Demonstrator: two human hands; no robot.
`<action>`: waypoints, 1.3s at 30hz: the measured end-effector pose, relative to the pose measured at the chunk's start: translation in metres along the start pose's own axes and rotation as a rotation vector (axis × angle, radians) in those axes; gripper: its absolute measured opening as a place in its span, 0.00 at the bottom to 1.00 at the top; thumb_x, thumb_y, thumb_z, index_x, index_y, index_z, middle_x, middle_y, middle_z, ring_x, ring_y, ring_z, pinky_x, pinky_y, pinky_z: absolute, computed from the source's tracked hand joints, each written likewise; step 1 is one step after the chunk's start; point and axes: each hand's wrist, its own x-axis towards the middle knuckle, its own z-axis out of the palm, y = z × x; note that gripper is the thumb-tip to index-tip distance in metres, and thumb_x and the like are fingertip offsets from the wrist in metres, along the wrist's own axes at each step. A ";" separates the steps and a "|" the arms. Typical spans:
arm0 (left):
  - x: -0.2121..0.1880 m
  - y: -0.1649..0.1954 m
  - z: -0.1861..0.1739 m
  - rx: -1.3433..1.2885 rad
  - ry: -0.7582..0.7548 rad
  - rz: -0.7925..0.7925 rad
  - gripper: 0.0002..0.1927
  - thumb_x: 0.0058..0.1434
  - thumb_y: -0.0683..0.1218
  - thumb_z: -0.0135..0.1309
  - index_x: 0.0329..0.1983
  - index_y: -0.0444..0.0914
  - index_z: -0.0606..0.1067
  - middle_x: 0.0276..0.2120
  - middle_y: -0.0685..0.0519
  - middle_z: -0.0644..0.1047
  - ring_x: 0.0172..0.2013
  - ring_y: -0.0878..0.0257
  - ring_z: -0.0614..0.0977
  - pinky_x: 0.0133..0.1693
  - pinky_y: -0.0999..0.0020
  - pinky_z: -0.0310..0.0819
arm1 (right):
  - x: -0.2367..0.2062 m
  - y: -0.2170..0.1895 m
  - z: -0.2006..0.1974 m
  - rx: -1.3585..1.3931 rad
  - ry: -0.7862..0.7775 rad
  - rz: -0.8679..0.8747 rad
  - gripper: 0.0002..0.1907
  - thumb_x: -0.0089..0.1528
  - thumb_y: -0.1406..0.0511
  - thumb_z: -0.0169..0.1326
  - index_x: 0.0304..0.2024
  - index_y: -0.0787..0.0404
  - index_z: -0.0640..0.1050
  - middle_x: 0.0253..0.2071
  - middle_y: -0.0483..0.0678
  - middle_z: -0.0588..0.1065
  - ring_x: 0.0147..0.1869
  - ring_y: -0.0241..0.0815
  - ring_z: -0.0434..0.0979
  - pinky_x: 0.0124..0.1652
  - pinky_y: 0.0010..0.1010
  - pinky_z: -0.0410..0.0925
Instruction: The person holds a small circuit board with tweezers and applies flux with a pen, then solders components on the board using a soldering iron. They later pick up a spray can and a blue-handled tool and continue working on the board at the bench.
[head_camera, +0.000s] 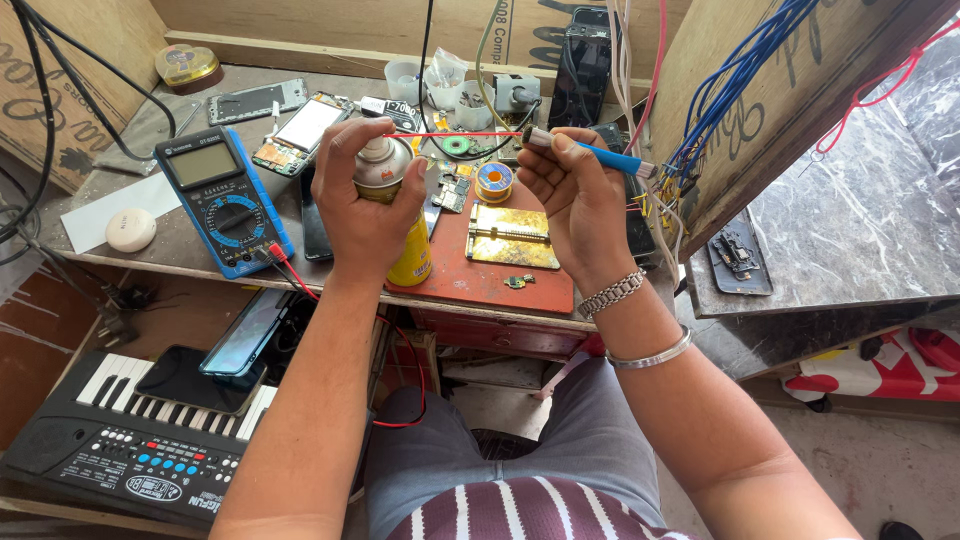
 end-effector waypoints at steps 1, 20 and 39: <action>0.000 0.000 0.000 0.001 0.000 0.001 0.21 0.63 0.41 0.67 0.56 0.40 0.72 0.48 0.48 0.74 0.49 0.55 0.79 0.51 0.64 0.75 | 0.000 0.000 0.000 -0.004 0.001 0.000 0.10 0.67 0.66 0.56 0.49 0.63 0.74 0.46 0.55 0.79 0.51 0.46 0.81 0.53 0.38 0.75; 0.000 -0.002 0.000 -0.008 -0.003 0.011 0.20 0.63 0.41 0.67 0.55 0.39 0.72 0.48 0.48 0.75 0.47 0.56 0.80 0.52 0.64 0.76 | -0.002 -0.001 -0.003 -0.009 0.006 0.011 0.10 0.67 0.66 0.56 0.49 0.62 0.74 0.46 0.55 0.79 0.51 0.46 0.81 0.52 0.37 0.75; -0.001 -0.003 0.001 -0.009 -0.004 0.004 0.20 0.63 0.40 0.67 0.55 0.40 0.72 0.48 0.49 0.75 0.47 0.57 0.80 0.52 0.64 0.76 | -0.001 0.000 -0.005 -0.012 0.011 0.014 0.09 0.67 0.66 0.56 0.48 0.62 0.74 0.45 0.55 0.79 0.50 0.46 0.81 0.52 0.37 0.75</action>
